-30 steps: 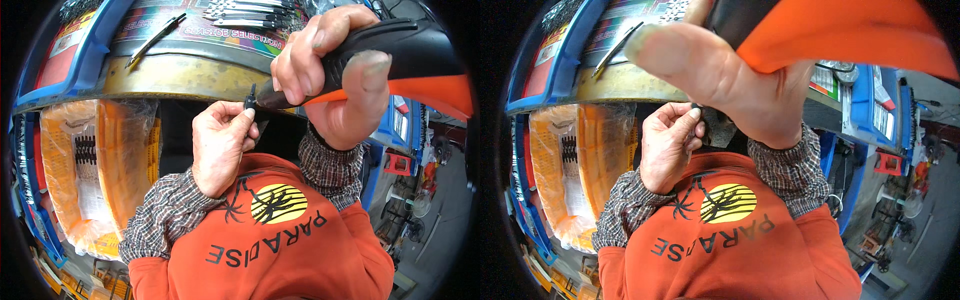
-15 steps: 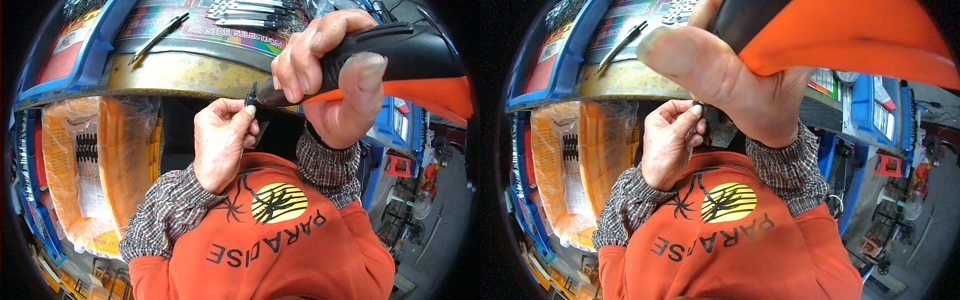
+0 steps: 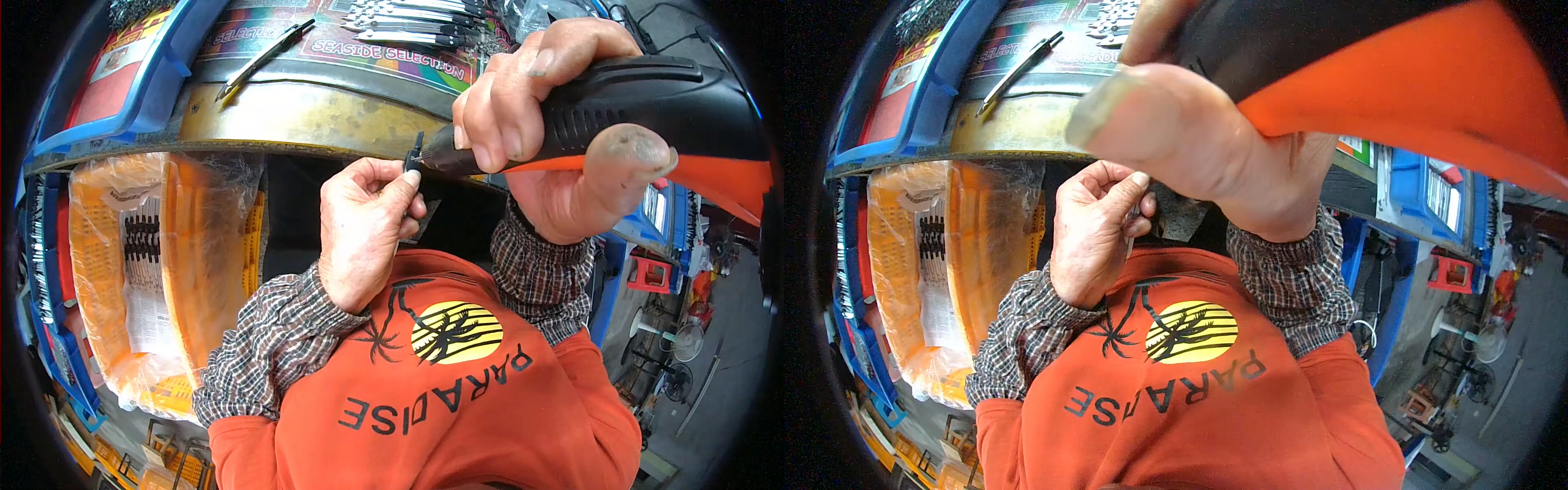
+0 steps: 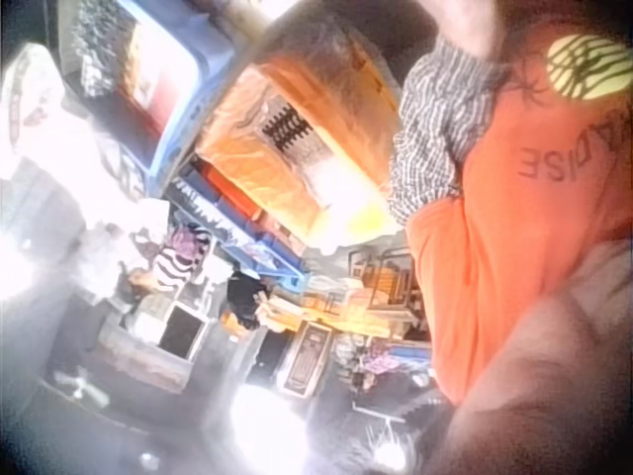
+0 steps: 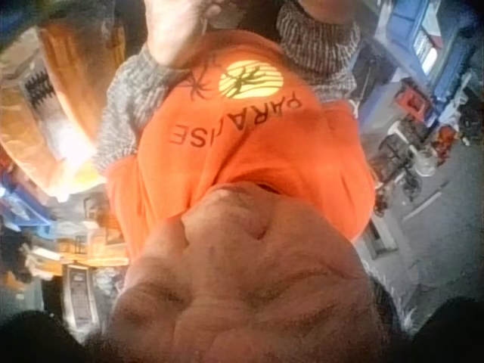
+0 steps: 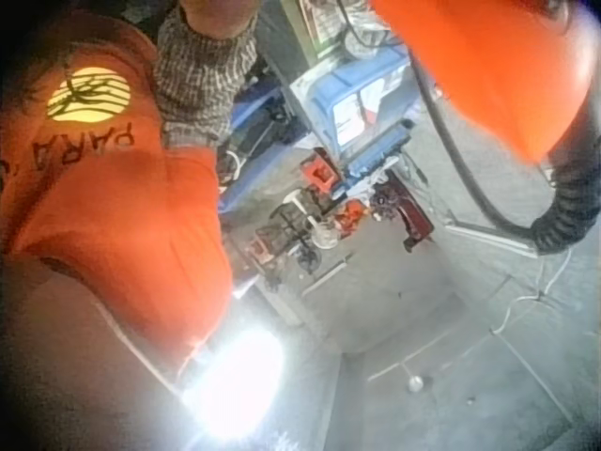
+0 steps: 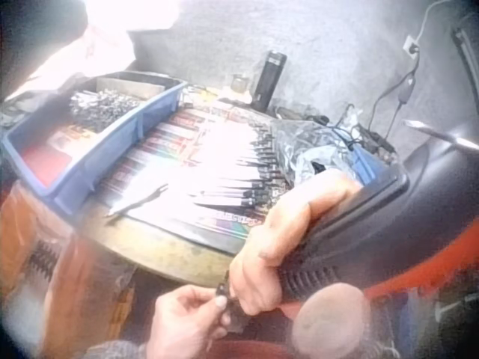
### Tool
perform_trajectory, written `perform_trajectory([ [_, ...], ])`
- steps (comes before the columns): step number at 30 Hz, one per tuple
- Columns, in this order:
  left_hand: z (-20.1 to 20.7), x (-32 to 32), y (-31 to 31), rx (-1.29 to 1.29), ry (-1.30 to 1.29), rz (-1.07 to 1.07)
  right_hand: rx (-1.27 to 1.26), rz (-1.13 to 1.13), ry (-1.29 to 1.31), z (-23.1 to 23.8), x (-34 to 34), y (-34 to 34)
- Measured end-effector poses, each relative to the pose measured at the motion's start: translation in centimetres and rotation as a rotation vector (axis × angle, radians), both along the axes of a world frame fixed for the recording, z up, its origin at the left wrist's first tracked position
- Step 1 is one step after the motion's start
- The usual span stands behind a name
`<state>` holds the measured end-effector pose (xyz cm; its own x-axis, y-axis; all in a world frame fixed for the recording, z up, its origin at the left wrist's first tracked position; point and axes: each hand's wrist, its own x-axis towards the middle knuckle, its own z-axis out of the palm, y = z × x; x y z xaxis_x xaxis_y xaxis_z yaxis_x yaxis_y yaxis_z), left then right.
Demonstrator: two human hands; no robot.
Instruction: The person assembles small black plastic components on a workbench using an electric screwdriver.
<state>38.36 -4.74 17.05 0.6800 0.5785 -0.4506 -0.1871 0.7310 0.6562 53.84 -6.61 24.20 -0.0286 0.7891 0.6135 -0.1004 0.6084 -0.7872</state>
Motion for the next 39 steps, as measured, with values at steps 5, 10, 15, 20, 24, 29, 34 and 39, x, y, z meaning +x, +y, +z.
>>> perform_trajectory([
  [5, 0.1, 0.0, 0.0, 0.005, 0.015, 0.008, -0.01, -0.028, -0.058, 0.3, -0.3, 0.2],
  [10, 0.0, -0.1, 0.2, -0.018, 0.002, -0.017, -0.115, -0.196, -0.008, 0.6, -1.5, -0.6],
  [15, -0.1, -0.2, 0.2, -0.02, -0.015, -0.018, -0.196, -0.328, 0.029, 0.6, -1.5, -0.6],
  [20, 0.2, -0.3, 0.1, 0.0, 0.024, -0.017, -0.014, 0.063, -0.037, 0.0, 0.0, 0.6],
  [24, 0.1, -0.2, 0.1, -0.003, 0.015, -0.024, -0.127, -0.1, 0.279, 1.1, -1.5, 0.6],
  [29, 0.2, -0.1, 0.2, -0.005, 0.045, -0.028, -0.188, -0.066, 0.368, 0.7, -2.1, 0.3],
  [34, 0.2, -0.2, 0.3, 0.013, 0.049, -0.028, -0.246, -0.182, 0.353, 1.6, -2.8, -0.2],
  [39, 0.1, -0.1, 0.2, 0.022, 0.055, -0.036, -0.251, -0.29, 0.276, 1.6, -2.9, -0.6],
])
